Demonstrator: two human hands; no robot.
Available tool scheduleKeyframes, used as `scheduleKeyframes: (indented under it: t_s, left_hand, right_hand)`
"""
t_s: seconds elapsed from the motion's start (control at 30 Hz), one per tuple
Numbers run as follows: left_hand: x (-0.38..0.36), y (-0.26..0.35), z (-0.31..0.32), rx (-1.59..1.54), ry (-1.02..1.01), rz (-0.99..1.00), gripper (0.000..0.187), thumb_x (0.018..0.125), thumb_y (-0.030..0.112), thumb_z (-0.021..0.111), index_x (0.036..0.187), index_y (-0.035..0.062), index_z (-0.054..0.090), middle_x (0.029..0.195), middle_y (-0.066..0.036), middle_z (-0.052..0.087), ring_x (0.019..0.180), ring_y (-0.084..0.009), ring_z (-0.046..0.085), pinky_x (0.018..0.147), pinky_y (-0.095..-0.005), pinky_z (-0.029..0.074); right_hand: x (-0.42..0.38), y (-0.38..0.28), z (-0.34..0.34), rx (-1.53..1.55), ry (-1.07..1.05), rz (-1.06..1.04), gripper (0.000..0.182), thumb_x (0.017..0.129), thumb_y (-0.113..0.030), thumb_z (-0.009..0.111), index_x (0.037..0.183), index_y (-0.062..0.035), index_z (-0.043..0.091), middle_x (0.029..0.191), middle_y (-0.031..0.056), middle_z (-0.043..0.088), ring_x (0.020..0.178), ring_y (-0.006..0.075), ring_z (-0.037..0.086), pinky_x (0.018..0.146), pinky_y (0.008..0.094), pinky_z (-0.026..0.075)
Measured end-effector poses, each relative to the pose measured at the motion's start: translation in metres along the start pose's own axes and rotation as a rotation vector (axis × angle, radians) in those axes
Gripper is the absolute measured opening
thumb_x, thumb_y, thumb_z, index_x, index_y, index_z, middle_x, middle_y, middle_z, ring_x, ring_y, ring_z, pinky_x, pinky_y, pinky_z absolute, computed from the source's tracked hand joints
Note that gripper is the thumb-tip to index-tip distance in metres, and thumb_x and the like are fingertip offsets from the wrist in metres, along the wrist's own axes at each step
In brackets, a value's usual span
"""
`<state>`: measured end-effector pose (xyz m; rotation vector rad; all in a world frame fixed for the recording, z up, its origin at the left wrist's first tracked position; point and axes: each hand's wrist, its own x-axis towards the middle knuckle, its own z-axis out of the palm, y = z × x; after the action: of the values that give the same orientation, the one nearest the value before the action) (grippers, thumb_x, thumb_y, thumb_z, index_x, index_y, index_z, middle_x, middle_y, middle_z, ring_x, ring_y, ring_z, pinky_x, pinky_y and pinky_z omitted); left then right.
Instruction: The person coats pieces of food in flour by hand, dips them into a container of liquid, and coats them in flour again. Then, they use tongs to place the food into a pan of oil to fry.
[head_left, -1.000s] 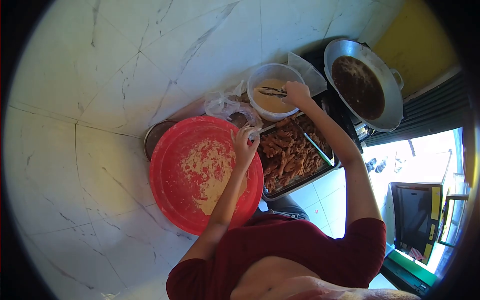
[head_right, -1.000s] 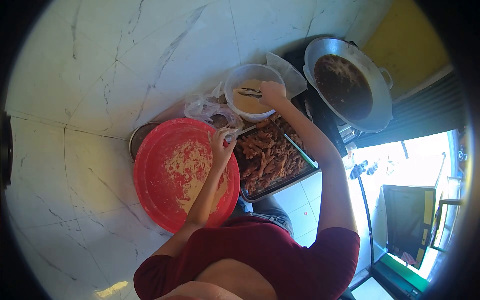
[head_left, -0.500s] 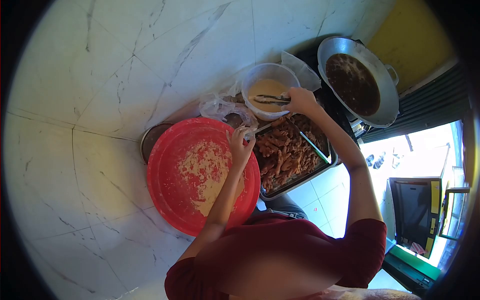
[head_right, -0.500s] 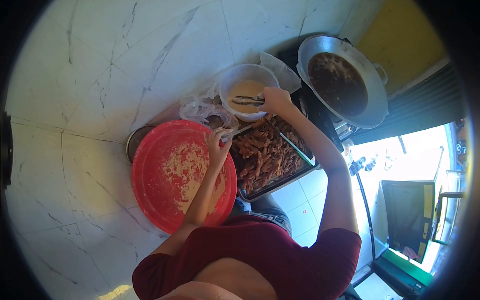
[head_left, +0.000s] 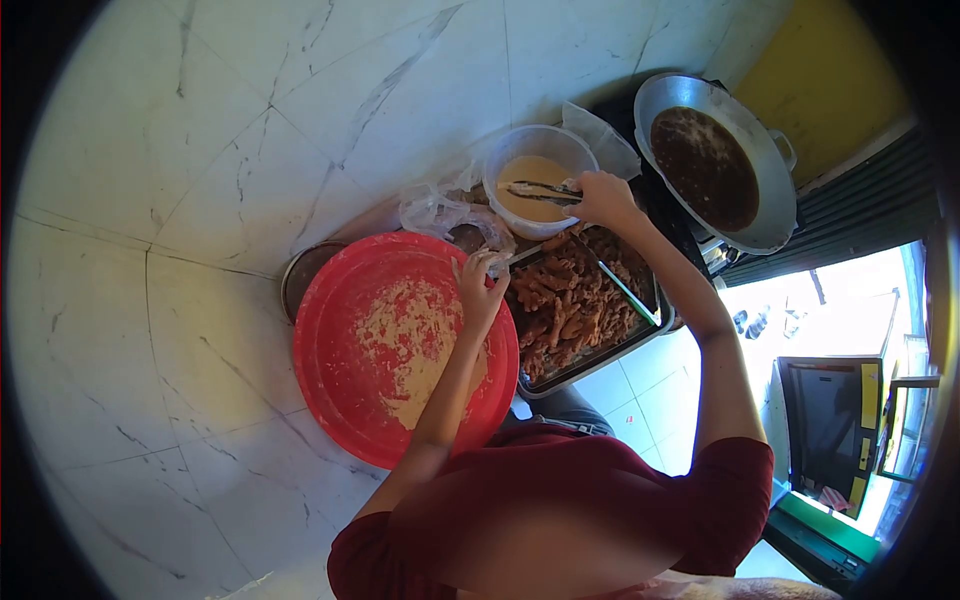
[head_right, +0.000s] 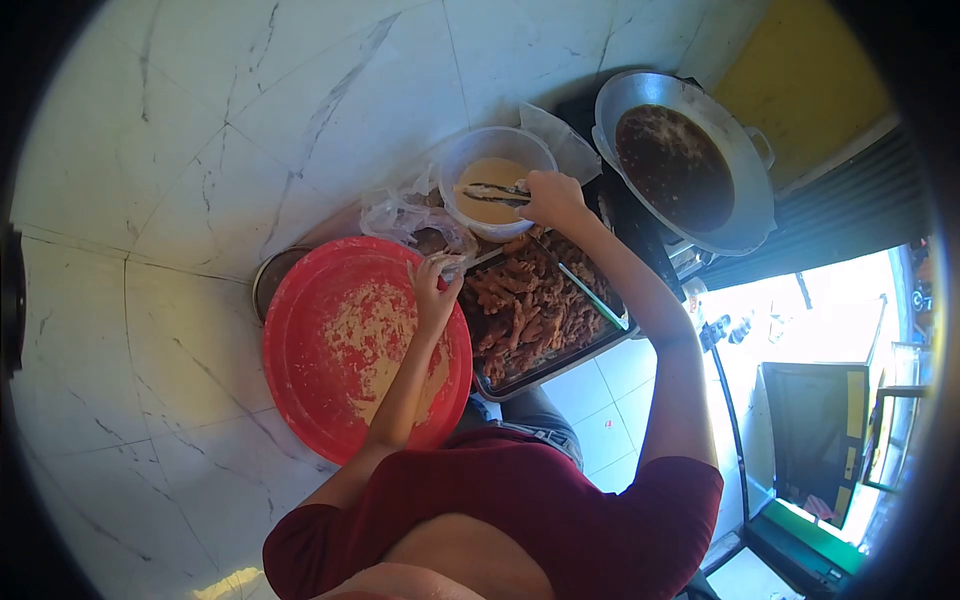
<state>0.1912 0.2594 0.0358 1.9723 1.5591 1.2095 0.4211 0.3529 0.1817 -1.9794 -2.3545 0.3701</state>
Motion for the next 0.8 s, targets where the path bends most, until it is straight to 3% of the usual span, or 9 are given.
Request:
scheduleKeyframes:
  t_s: [0.3, 0.33, 0.4, 0.43, 0.53, 0.63, 0.8]
  left_hand:
    - [-0.007, 0.003, -0.005, -0.102, 0.065, 0.04, 0.023, 0.078, 0.02, 0.066, 0.099, 0.0157, 0.06, 0.112, -0.004, 0.056, 0.112, -0.0245, 0.049, 0.103, -0.0587, 0.015]
    - [-0.014, 0.009, -0.016, -0.109, 0.078, 0.016, 0.023, 0.078, 0.02, 0.066, 0.099, 0.0154, 0.06, 0.112, -0.005, 0.057, 0.112, -0.0248, 0.049, 0.103, -0.0571, 0.017]
    - [-0.027, 0.017, -0.039, -0.121, 0.117, -0.036, 0.023, 0.079, 0.022, 0.067, 0.1, 0.0148, 0.061, 0.112, -0.005, 0.057, 0.111, -0.0254, 0.049, 0.102, -0.0537, 0.02]
    - [-0.039, 0.01, -0.051, -0.211, 0.153, -0.038, 0.023, 0.079, 0.02, 0.067, 0.1, 0.0116, 0.061, 0.11, -0.007, 0.058, 0.108, -0.0256, 0.051, 0.099, -0.0451, 0.028]
    - [-0.084, -0.009, -0.103, -0.218, 0.221, -0.153, 0.024, 0.078, 0.017, 0.069, 0.099, 0.0078, 0.061, 0.106, -0.007, 0.059, 0.104, -0.0241, 0.053, 0.094, -0.0373, 0.034]
    - [-0.133, -0.014, -0.166, -0.162, 0.433, -0.271, 0.021, 0.078, 0.013, 0.07, 0.097, 0.0052, 0.062, 0.102, -0.006, 0.06, 0.101, -0.0211, 0.053, 0.091, -0.0339, 0.038]
    - [-0.203, -0.017, -0.235, 0.058, 0.656, -0.457, 0.018, 0.08, 0.012, 0.068, 0.095, 0.0036, 0.062, 0.1, -0.007, 0.061, 0.098, -0.0195, 0.054, 0.089, -0.0322, 0.04]
  right_hand:
    - [-0.009, 0.003, 0.007, -0.009, -0.06, 0.04, 0.043, 0.062, -0.041, 0.073, 0.094, -0.0116, 0.069, 0.09, 0.0138, 0.065, 0.086, 0.0305, 0.063, 0.079, 0.0399, 0.049]
    - [-0.011, 0.002, 0.004, 0.001, -0.096, 0.049, 0.044, 0.061, -0.041, 0.073, 0.094, -0.0116, 0.069, 0.092, 0.0139, 0.065, 0.087, 0.0304, 0.063, 0.079, 0.0398, 0.049]
    - [-0.02, -0.004, -0.009, -0.022, 0.039, 0.05, 0.042, 0.063, -0.039, 0.073, 0.095, -0.0111, 0.068, 0.092, 0.0126, 0.065, 0.088, 0.0296, 0.063, 0.079, 0.0401, 0.049]
    - [-0.026, -0.01, -0.015, -0.032, 0.097, 0.045, 0.041, 0.064, -0.037, 0.072, 0.095, -0.0108, 0.068, 0.092, 0.0119, 0.066, 0.089, 0.0291, 0.063, 0.079, 0.0402, 0.049]
    - [-0.043, -0.042, -0.036, -0.041, 0.135, -0.064, 0.043, 0.065, -0.039, 0.072, 0.097, -0.0107, 0.068, 0.095, 0.0115, 0.065, 0.089, 0.0293, 0.062, 0.08, 0.0396, 0.049]
    - [-0.062, -0.082, -0.032, -0.031, 0.119, -0.229, 0.048, 0.064, -0.042, 0.072, 0.102, -0.0118, 0.067, 0.091, 0.0148, 0.065, 0.086, 0.0317, 0.062, 0.078, 0.0395, 0.049]
    - [-0.094, -0.165, 0.011, -0.03, -0.279, -0.514, 0.047, 0.063, -0.039, 0.074, 0.101, -0.0131, 0.067, 0.091, 0.0136, 0.065, 0.087, 0.0291, 0.062, 0.076, 0.0395, 0.049]
